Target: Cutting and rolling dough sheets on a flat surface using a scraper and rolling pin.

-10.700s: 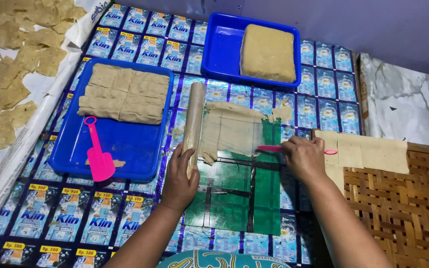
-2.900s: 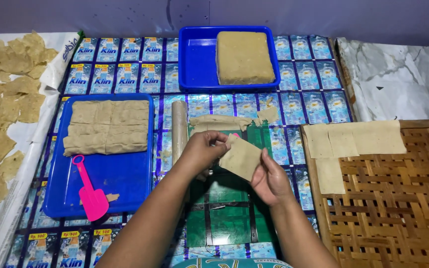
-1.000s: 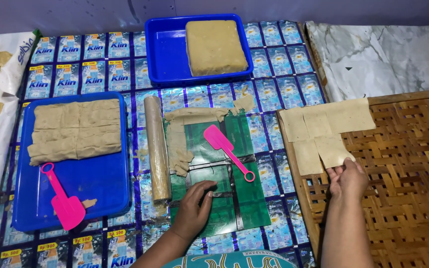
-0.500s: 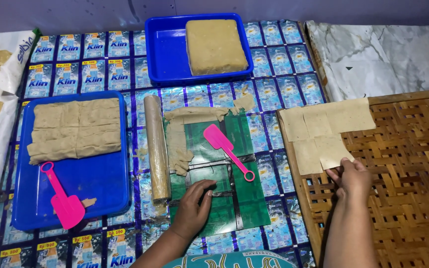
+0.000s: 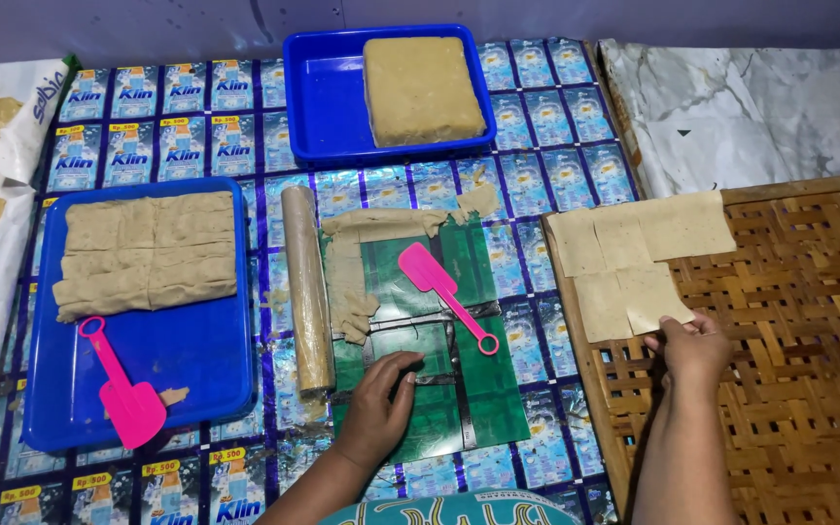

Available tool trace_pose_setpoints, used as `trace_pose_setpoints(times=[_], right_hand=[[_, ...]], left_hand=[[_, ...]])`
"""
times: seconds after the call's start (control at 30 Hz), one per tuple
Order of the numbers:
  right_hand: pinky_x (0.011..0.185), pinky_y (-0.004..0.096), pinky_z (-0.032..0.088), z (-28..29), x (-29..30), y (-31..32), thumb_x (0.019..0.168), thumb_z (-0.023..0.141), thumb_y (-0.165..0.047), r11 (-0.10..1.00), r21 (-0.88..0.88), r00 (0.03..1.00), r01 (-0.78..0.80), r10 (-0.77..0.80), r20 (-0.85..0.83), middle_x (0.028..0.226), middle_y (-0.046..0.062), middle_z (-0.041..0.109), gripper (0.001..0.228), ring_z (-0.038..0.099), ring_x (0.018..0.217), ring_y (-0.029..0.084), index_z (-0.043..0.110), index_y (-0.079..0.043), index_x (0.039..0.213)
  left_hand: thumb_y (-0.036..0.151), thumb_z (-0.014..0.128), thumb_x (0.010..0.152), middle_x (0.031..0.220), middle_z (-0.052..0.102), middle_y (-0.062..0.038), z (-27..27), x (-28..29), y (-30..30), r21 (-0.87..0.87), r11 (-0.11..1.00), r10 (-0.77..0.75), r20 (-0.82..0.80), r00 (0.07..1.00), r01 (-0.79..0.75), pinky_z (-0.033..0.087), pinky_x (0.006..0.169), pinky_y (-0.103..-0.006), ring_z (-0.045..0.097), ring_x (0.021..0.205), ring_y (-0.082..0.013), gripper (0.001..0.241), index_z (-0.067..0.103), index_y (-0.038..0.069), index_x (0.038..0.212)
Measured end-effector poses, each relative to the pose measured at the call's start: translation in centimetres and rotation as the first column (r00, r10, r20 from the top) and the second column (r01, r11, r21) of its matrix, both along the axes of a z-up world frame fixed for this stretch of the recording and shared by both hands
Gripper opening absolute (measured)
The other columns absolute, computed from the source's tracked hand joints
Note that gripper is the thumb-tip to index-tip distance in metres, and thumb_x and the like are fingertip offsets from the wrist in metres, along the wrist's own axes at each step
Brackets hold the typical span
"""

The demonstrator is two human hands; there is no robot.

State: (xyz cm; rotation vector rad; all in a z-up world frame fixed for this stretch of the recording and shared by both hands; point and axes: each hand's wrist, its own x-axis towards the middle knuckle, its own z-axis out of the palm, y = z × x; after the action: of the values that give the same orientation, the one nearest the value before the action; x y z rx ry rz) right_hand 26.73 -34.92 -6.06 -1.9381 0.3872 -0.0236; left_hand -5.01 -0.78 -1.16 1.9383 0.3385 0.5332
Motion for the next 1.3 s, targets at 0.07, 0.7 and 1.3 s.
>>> trace_pose_setpoints(times=[0.07, 0.7, 1.3], right_hand=[[0.064, 0.024, 0.063, 0.0, 0.0, -0.1, 0.098, 0.065, 0.001, 1.0, 0.006, 1.0, -0.004, 0.004, -0.002, 0.102, 0.013, 0.059, 0.023, 0.065, 0.076, 0.018, 0.056, 0.004, 0.118], [0.057, 0.026, 0.058, 0.4, -0.9, 0.0, 0.103, 0.064, -0.007, 0.996, -0.083, 1.0, -0.027, 0.028, 0.005, 0.09, 0.012, 0.063, 0.02, 0.061, 0.069, 0.015, 0.063, 0.005, 0.119], [0.068, 0.048, 0.051, 3.4, -13.4, 23.4, 0.092, 0.065, -0.011, 0.361, -0.727, 0.44, -0.584, 0.894, 0.091, 0.09, 0.016, 0.064, 0.014, 0.064, 0.076, 0.037, 0.056, -0.004, 0.099]], left_hand=[[0.005, 0.058, 0.094, 0.119, 0.072, -0.011, -0.1, 0.0, 0.0, 0.002, 1.0, 0.002, 0.0, 1.0, -0.002, 0.055, 0.088, -0.0333, 0.071, 0.101, -0.0244, 0.028, 0.067, 0.004, 0.12], [0.004, 0.058, 0.093, 0.118, 0.072, -0.011, 0.1, 0.1, 0.1, 0.02, 1.0, 0.004, -0.013, 1.0, -0.004, 0.056, 0.086, -0.0332, 0.071, 0.099, -0.0236, 0.028, 0.066, 0.004, 0.12], [0.008, 0.072, 0.08, 0.139, 0.056, -0.009, 2.1, -2.0, 4.0, 0.578, 0.777, 0.321, -0.022, 0.947, -0.25, 0.022, 0.125, -0.0586, 0.049, 0.137, -0.0322, 0.038, 0.07, 0.015, 0.117]])
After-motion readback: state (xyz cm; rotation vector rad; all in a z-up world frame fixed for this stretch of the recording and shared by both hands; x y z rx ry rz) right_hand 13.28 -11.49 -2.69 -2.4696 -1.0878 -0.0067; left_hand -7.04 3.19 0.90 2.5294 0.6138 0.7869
